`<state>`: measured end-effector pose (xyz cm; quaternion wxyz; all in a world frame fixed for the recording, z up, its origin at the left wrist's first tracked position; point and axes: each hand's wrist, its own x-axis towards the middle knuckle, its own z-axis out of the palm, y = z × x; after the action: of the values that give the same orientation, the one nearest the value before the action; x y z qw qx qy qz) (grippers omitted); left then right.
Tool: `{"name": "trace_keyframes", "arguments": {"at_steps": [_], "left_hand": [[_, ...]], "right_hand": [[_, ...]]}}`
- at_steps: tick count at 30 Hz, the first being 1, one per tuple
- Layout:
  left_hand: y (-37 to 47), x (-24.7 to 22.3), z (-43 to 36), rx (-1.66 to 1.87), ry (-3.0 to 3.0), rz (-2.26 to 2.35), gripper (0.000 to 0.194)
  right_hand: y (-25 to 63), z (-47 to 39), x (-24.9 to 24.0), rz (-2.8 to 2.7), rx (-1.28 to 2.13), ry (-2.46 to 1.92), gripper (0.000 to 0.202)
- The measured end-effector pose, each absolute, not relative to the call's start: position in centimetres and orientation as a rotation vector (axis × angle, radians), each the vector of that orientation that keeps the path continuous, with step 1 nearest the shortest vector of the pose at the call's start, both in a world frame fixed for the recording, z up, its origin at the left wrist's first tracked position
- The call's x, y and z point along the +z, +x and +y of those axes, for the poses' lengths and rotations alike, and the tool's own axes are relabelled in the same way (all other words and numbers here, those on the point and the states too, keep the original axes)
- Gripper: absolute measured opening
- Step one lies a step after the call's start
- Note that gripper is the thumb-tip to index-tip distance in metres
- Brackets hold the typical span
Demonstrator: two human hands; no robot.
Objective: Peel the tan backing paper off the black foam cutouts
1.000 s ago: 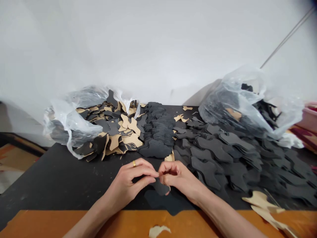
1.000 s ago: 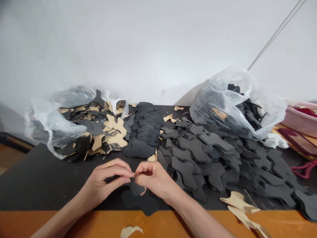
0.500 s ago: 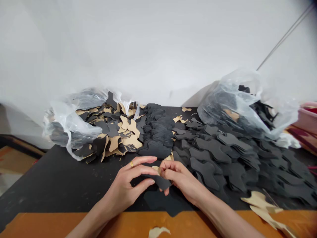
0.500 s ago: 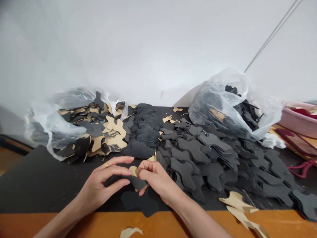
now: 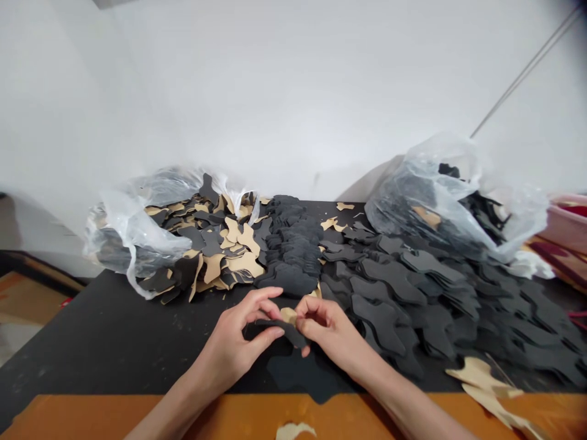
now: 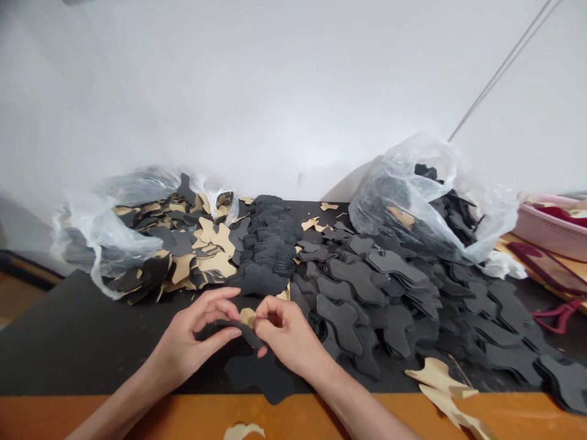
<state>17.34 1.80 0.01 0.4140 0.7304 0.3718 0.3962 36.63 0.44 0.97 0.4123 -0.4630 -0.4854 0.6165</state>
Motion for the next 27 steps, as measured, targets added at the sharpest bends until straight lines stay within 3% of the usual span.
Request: {"name": "trace_keyframes", "arguments": {"at_steps": [4,8,14,18,22,24,27], "left_hand": [[17.2,-0.2,1.7,1.020,1.990,0.969,0.032],[17.1,-0.3,1.6,1.069,2.182,0.934,0.037],[17.1,-0.2,1.6,1.103,2.224,0.950,0.042],[17.2,-0.7,1.7,1.059,2.106,1.002,0.037],[17.6,-0.7,1.6,1.062,1.909,1.050,0.053],[17.7,-0.3,1.1,1.072,1.886,1.059,0.046],[17.9,0.0,-0.3,1.046,2.025,1.120,0.020]], "right_hand": [[36.8,0.4,0.8,-1.191,1.605,-1.177,0.022],[37.2,0.5,0.8,-1.189,1.726,-1.169,0.024],[37.3,0.3,1.1,-1.384,1.277,-1.114,0.028],[37.1,0.2,0.6,-1.454,1.207,-1.132,0.026],[37.0,0.6,0.2,-1.373,1.198,-1.181,0.027],[37.1,0.7,0.5,-1.328,1.226,-1.173,0.029],[37.3,-0.1,1.0,-1.295,1.267,-1.168,0.030]]}}
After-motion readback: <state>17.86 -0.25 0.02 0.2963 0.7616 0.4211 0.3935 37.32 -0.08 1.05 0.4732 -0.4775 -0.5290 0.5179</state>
